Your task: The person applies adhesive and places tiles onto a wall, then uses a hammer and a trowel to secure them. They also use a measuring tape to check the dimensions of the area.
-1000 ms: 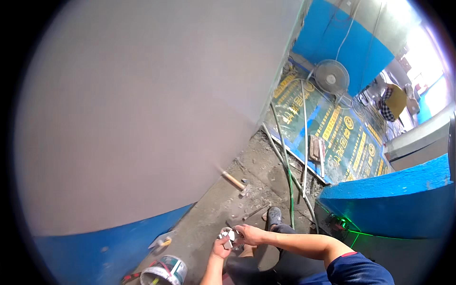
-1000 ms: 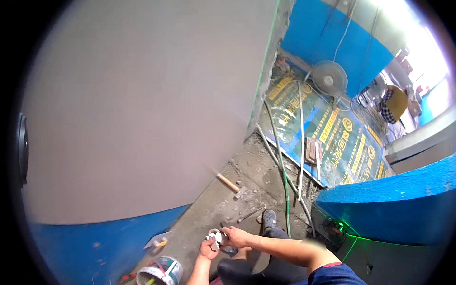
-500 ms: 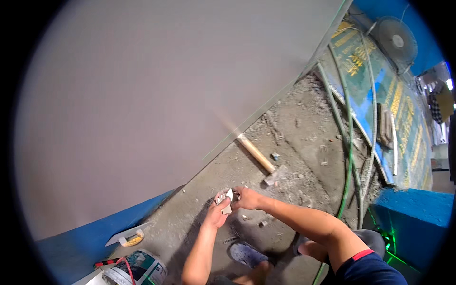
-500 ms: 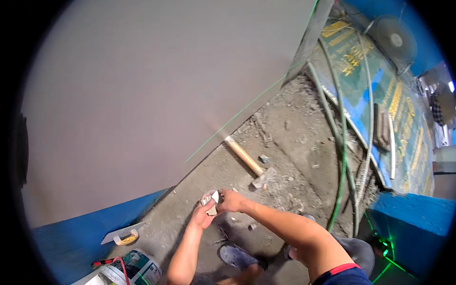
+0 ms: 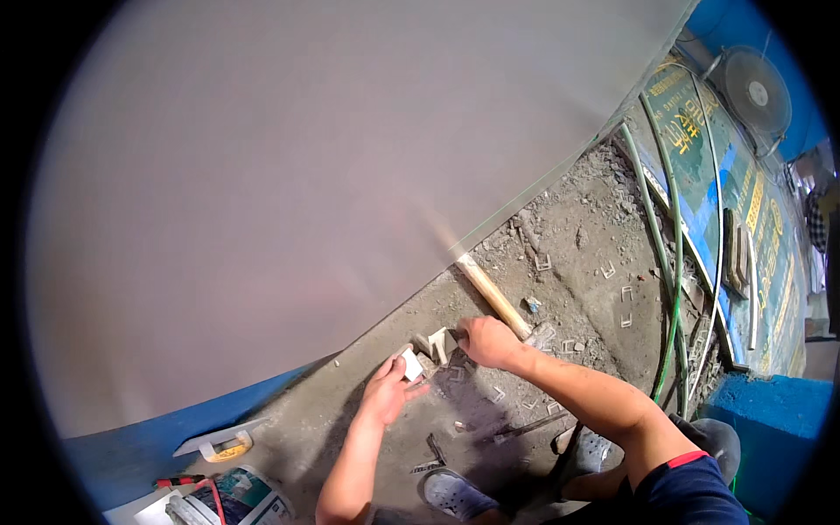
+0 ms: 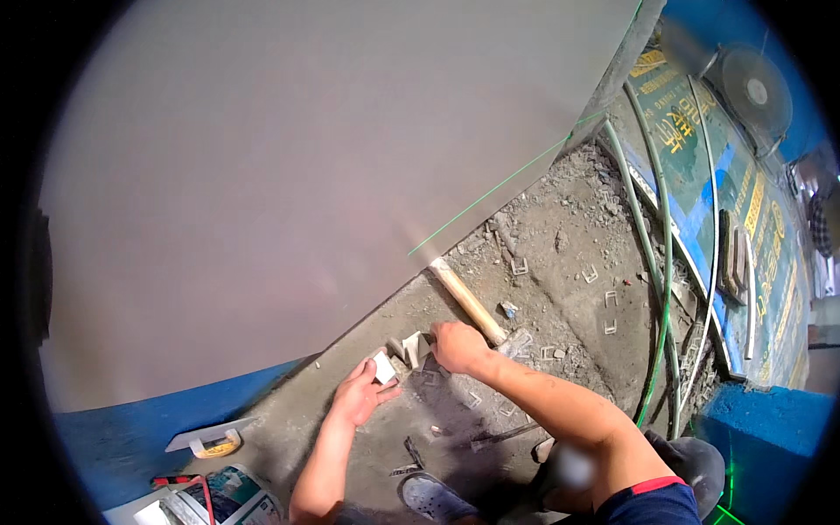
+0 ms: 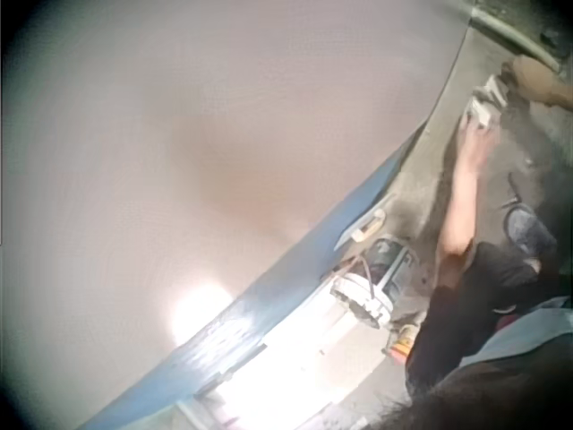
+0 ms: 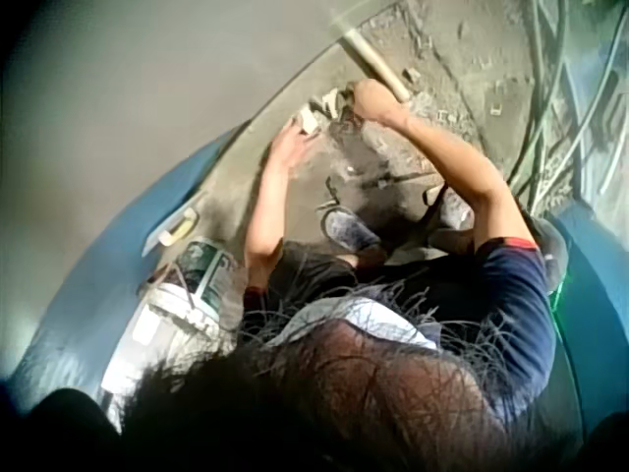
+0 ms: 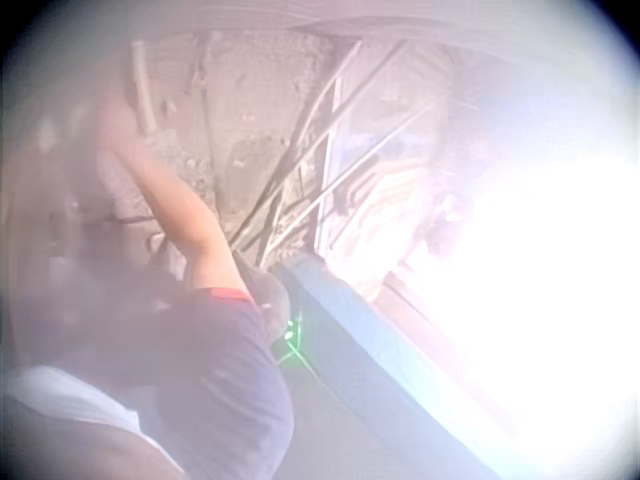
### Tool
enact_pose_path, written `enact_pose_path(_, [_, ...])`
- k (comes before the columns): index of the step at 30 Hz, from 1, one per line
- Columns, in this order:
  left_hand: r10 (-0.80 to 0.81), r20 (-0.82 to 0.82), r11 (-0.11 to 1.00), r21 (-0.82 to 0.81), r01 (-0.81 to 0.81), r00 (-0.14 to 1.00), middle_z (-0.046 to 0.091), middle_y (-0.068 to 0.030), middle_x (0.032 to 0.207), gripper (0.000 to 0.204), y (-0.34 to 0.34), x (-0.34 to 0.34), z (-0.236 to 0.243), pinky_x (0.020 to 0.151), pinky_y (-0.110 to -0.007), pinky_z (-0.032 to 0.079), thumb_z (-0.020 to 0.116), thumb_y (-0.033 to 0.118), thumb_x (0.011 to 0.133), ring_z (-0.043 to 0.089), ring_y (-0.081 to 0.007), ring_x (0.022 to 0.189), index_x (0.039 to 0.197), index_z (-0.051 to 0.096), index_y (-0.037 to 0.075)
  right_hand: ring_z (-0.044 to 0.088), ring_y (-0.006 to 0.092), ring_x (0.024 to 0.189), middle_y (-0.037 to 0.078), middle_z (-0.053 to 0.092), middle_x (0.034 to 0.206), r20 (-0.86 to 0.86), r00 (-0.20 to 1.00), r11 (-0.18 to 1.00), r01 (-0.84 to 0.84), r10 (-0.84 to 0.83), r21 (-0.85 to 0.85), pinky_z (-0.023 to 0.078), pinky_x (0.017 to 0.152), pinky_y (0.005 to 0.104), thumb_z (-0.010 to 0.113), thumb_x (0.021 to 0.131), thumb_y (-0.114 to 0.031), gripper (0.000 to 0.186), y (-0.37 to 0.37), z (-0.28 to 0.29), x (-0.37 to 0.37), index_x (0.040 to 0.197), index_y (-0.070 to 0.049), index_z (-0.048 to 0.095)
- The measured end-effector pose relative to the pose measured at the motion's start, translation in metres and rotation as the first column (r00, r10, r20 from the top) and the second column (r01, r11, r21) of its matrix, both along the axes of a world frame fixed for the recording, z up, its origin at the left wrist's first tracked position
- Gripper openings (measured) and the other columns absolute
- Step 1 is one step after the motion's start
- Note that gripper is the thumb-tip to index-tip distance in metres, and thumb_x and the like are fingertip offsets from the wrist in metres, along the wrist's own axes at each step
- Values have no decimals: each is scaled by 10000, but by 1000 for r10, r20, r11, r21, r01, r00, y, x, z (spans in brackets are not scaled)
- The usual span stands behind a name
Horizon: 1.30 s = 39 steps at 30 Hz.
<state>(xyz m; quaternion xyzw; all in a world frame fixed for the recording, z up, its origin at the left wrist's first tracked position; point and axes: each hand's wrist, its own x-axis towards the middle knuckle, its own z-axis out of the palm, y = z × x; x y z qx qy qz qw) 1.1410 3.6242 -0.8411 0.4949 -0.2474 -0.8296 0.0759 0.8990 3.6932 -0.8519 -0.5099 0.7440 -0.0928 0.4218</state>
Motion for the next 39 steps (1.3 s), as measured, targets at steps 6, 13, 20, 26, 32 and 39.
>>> enact_pose_path(6, [-9, 97, 994, -111, 20, 995, 603, -152, 1268, 338, 5, 13, -8, 833, -404, 577, 471, 174, 1043, 685, -285, 1004, 1344, 461, 20, 658, 430, 927, 270, 673, 960, 44, 993, 969, 113, -106, -219, 526, 835, 486, 601, 818, -78, 255, -5, -16, -3, 1062, -7, 625])
enact_pose_path(13, [-135, 262, 952, -233, 198, 956, 697, -155, 1066, 265, -2, 26, -5, 732, -334, 570, 487, 173, 1032, 699, -212, 856, 1240, 523, 14, 619, 452, 1044, 318, 582, 1149, 1, 994, 994, 108, -108, -29, 513, 915, 477, 710, 832, -257, 616, -5, 2, 18, 1283, 16, 391])
enact_pose_path(20, [27, 469, 779, -563, 275, 883, 618, -45, 812, 182, -6, 34, -19, 563, -269, 434, 608, 138, 930, 546, -108, 652, 1026, 648, -13, 637, 446, 1003, 314, 539, 1182, -88, 995, 989, 42, -55, -142, 536, 866, 475, 651, 888, -287, 510, 0, 29, 9, 1213, 32, 422])
enact_pose_path(26, [264, 58, 890, -400, -220, 963, 668, -94, 879, 210, -2, 37, -14, 608, -286, 496, 656, -7, 855, 633, -159, 703, 1059, 608, -6, 679, 386, 905, 249, 625, 1034, -19, 863, 863, -504, 505, 40, 573, 752, 464, 592, 932, -294, 397, 13, 135, -17, 1134, 42, 532])
enact_pose_path(32, [334, 448, 512, -825, 240, 829, 680, -93, 865, 218, -8, 23, -47, 666, -315, 487, 756, 138, 822, 628, -192, 720, 932, 709, -44, 673, 302, 831, 194, 628, 1084, 145, 540, 553, -830, 829, -73, 561, 665, 392, 557, 951, -359, 485, 144, 303, -18, 1274, 2, 567])
enact_pose_path(39, [495, 461, 200, -885, 420, 737, 600, -131, 794, 158, -21, 7, -41, 623, -383, 454, 717, 136, 854, 581, -273, 678, 907, 700, -12, 601, 389, 960, 210, 584, 1054, 312, 896, 923, -366, 315, 117, 502, 791, 477, 605, 926, -268, 422, 141, 312, -24, 1258, -8, 572])
